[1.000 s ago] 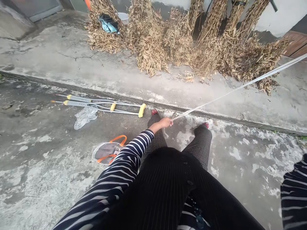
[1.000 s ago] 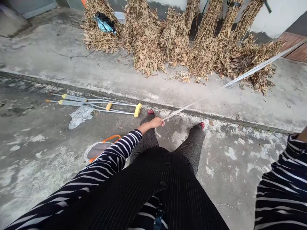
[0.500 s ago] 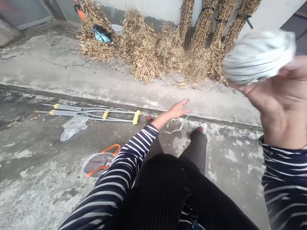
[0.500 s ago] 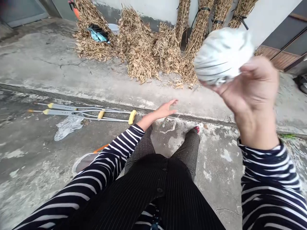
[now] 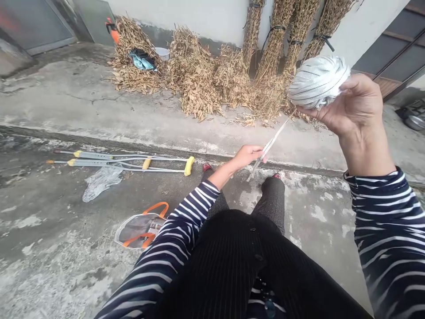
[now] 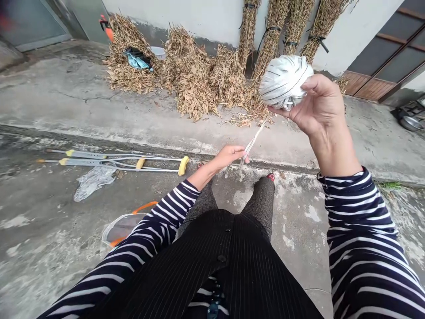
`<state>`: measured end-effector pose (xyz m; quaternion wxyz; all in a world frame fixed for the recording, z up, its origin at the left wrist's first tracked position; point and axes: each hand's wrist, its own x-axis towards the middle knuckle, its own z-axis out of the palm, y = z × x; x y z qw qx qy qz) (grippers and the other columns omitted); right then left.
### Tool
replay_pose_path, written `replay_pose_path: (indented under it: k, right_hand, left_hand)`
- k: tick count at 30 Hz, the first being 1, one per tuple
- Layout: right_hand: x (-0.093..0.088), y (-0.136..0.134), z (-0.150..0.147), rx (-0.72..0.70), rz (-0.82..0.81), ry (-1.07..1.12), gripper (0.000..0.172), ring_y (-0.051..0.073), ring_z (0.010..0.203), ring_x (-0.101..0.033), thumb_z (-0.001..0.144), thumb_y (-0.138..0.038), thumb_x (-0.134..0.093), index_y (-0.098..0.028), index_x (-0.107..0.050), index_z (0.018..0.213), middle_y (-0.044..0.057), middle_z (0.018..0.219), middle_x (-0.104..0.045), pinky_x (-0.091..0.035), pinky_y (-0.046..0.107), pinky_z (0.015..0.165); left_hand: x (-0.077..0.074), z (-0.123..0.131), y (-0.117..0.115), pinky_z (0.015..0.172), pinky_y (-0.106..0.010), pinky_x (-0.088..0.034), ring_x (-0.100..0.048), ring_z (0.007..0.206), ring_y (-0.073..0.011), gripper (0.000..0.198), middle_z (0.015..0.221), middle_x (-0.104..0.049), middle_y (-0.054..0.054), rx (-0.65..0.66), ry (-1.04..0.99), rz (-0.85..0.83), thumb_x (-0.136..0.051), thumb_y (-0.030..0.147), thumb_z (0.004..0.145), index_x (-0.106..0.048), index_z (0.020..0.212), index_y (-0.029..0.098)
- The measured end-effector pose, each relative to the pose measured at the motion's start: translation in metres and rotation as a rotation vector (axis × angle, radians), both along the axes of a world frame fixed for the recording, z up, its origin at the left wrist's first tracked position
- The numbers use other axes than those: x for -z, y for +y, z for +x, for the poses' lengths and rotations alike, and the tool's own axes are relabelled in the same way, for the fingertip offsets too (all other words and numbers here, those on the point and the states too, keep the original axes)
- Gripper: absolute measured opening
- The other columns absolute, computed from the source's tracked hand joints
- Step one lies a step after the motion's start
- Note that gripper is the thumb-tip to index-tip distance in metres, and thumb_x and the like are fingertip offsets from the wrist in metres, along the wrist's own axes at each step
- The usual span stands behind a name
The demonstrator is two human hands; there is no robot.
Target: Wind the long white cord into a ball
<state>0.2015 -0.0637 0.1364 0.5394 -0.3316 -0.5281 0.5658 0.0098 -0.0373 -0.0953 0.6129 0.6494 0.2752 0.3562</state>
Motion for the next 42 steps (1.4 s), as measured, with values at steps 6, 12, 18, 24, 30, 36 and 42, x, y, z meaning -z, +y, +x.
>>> replay_pose_path:
  k: [6, 12, 18, 24, 30, 36, 42]
  right_hand:
    - [0.014, 0.016, 0.040, 0.086, 0.016, 0.123, 0.026, 0.024, 0.121, -0.062, 0.058, -0.007, -0.069, -0.020, -0.062, 0.079, 0.003, 0.103, -0.074, -0.052, 0.047, 0.102]
    - [0.047, 0.048, 0.100, 0.381, -0.059, 0.217, 0.009, 0.024, 0.122, -0.063, 0.066, -0.014, -0.062, -0.021, -0.056, 0.069, 0.004, 0.102, -0.075, -0.054, 0.040, 0.094]
    - [0.127, 0.081, 0.159, 0.550, -0.239, 0.355, 0.023, 0.027, 0.122, -0.062, 0.057, -0.017, -0.050, -0.023, -0.059, 0.077, 0.008, 0.108, -0.074, -0.057, 0.043, 0.088]
    - [0.226, 0.040, 0.190, 0.522, -0.429, 0.325, 0.029, 0.025, 0.117, -0.062, 0.062, -0.025, -0.058, -0.026, -0.064, 0.090, 0.010, 0.112, -0.073, -0.060, 0.035, 0.079]
    - [0.287, -0.027, 0.170, 0.466, -0.472, 0.400, 0.049, 0.025, 0.103, -0.070, 0.057, -0.026, -0.060, -0.026, -0.062, 0.105, 0.006, 0.109, -0.073, -0.063, 0.033, 0.068]
    - [0.311, -0.050, 0.179, 0.399, -0.565, 0.354, 0.063, 0.030, 0.104, -0.072, 0.051, -0.019, -0.059, -0.026, -0.064, 0.113, 0.006, 0.111, -0.076, -0.064, 0.045, 0.077]
    - [0.340, -0.059, 0.190, 0.541, -0.885, 0.181, 0.053, 0.018, 0.063, -0.067, 0.053, -0.002, -0.061, -0.019, -0.070, 0.102, 0.003, 0.083, -0.075, -0.063, 0.033, 0.059]
  left_hand:
    - [0.062, -0.029, -0.035, 0.089, -0.031, -0.048, -0.067, 0.085, -0.0193, 0.035, 0.083, -0.077, -0.009, 0.110, 0.105, -0.159, -0.072, 0.047, 0.081, -0.075, 0.078, 0.012]
    - [0.065, -0.099, -0.074, 0.081, -0.027, -0.048, -0.067, 0.077, -0.0167, 0.033, 0.077, -0.076, -0.005, 0.267, 0.277, -0.296, -0.073, 0.048, 0.082, -0.075, 0.081, 0.014]
    - [0.015, -0.144, -0.108, 0.086, -0.032, -0.054, -0.070, 0.073, -0.0186, 0.034, 0.067, -0.073, -0.005, 0.198, 0.255, -0.413, -0.073, 0.049, 0.084, -0.076, 0.074, 0.017]
    - [0.000, -0.176, -0.071, 0.092, -0.045, -0.058, -0.061, 0.058, -0.0178, 0.029, 0.046, -0.051, 0.002, -0.549, -0.209, -0.321, -0.081, 0.045, 0.076, -0.069, 0.067, 0.021]
    - [0.008, -0.171, -0.011, 0.089, -0.030, -0.056, -0.062, 0.072, -0.0115, 0.023, 0.059, -0.057, 0.005, -0.863, -0.536, -0.448, -0.080, 0.029, 0.075, -0.059, 0.073, 0.019]
    - [-0.025, -0.178, 0.010, 0.090, -0.026, -0.053, -0.063, 0.078, -0.0103, 0.025, 0.063, -0.057, 0.007, -0.937, -0.523, -0.259, -0.080, 0.029, 0.073, -0.057, 0.079, 0.021]
    - [-0.092, -0.166, -0.007, 0.079, -0.015, -0.048, -0.063, 0.077, -0.0043, 0.009, 0.060, -0.058, 0.012, -1.041, -0.491, -0.079, -0.069, 0.020, 0.081, -0.061, 0.081, 0.026]
